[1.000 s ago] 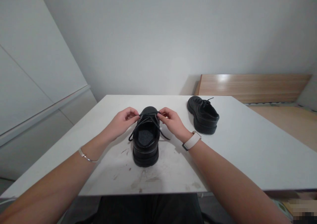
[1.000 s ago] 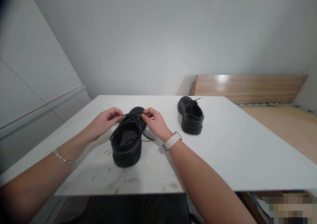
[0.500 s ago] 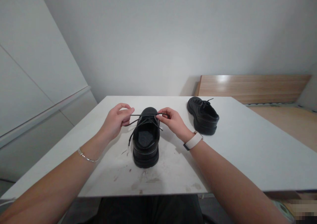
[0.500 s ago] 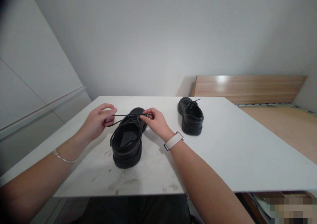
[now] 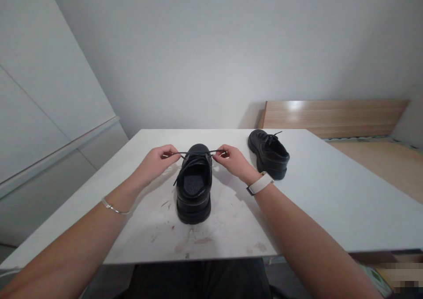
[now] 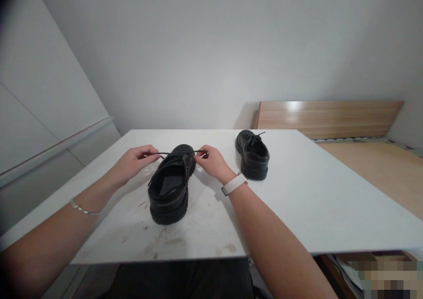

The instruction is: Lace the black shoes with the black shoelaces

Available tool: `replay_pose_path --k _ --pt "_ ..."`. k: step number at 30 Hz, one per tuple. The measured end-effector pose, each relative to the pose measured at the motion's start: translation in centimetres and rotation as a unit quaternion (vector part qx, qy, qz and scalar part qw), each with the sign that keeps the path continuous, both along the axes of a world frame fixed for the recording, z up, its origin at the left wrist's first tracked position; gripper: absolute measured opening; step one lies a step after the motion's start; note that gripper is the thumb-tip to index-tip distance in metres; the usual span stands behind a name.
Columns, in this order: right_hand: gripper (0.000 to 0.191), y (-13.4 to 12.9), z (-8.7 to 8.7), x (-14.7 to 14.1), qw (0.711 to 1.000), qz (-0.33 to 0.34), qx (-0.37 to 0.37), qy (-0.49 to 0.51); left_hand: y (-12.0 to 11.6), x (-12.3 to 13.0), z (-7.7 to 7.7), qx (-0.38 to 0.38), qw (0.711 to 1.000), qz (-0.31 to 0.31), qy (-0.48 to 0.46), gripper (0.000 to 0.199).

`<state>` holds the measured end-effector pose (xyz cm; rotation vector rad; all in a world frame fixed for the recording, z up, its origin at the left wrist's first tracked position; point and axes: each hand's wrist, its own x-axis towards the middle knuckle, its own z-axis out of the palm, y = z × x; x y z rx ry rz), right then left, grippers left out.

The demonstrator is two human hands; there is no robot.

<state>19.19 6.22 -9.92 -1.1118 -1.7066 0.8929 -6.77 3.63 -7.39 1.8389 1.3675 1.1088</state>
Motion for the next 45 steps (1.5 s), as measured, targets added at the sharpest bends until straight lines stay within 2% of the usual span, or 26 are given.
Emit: replay_pose_path --k 3,5,7,13,16,18,23,28,31,34,37,40,42,45 --pt "0.013 0.2 -0.3 -0.1 0.997 -0.067 0.041 0.012 -0.1 0.2 0.5 -0.013 0.991 0.024 -0.131 0.024" --pt "0.015 0.3 -0.4 0.0 0.992 -0.099 0.060 0.048 -0.3 0.4 0.9 -0.052 0.970 0.012 -0.239 0.024" --pt "0.018 0.4 -0.3 0.0 0.984 -0.119 0.078 0.106 -0.4 0.5 1.2 -0.072 0.949 -0.006 -0.306 0.026" --pt "0.025 -0.2 0.7 -0.2 0.947 -0.146 0.108 0.266 -0.4 0.3 1.6 -0.028 0.946 0.014 -0.322 0.029" --pt "0.024 -0.8 1.3 -0.5 0.931 -0.115 0.125 0.323 -0.6 0.3 1.9 -0.006 0.942 -0.005 -0.334 0.032" --pt "0.022 -1.2 1.6 -0.7 0.927 -0.077 0.117 0.348 -1.0 0.5 2.0 -0.001 0.943 -0.039 -0.331 0.036" --pt "0.021 -1.8 2.6 -0.7 0.928 -0.004 0.033 0.372 -1.9 0.8 1.9 0.012 0.952 -0.124 -0.279 0.047" --pt "0.024 -3.0 4.4 0.3 0.915 0.063 -0.019 0.399 -1.8 0.3 1.7 0.024 0.940 -0.174 -0.294 0.059" --pt "0.026 -3.3 4.9 0.6 0.922 0.122 -0.043 0.364 -1.7 0.0 1.8 0.007 0.948 -0.198 -0.250 0.082" --pt "0.029 -2.9 4.1 0.1 0.953 0.123 -0.023 0.276 -1.4 0.1 1.5 0.001 0.972 -0.154 -0.178 0.091" --pt "0.022 -2.2 2.2 -1.0 0.983 0.056 0.044 0.171 -1.0 0.6 0.5 0.006 0.988 -0.050 -0.147 0.082" --pt "0.017 -1.5 0.2 -2.0 0.994 -0.015 0.078 0.077 -0.6 1.3 -0.7 0.015 0.992 0.020 -0.124 0.054" --pt "0.019 -1.3 -0.8 -2.4 0.996 -0.035 0.070 0.047 -0.5 1.7 -1.3 0.009 0.995 0.027 -0.099 0.038" --pt "0.021 -1.1 -1.4 -2.6 0.997 -0.024 0.052 0.044 -0.5 2.1 -1.5 0.006 0.999 0.008 -0.050 0.046"
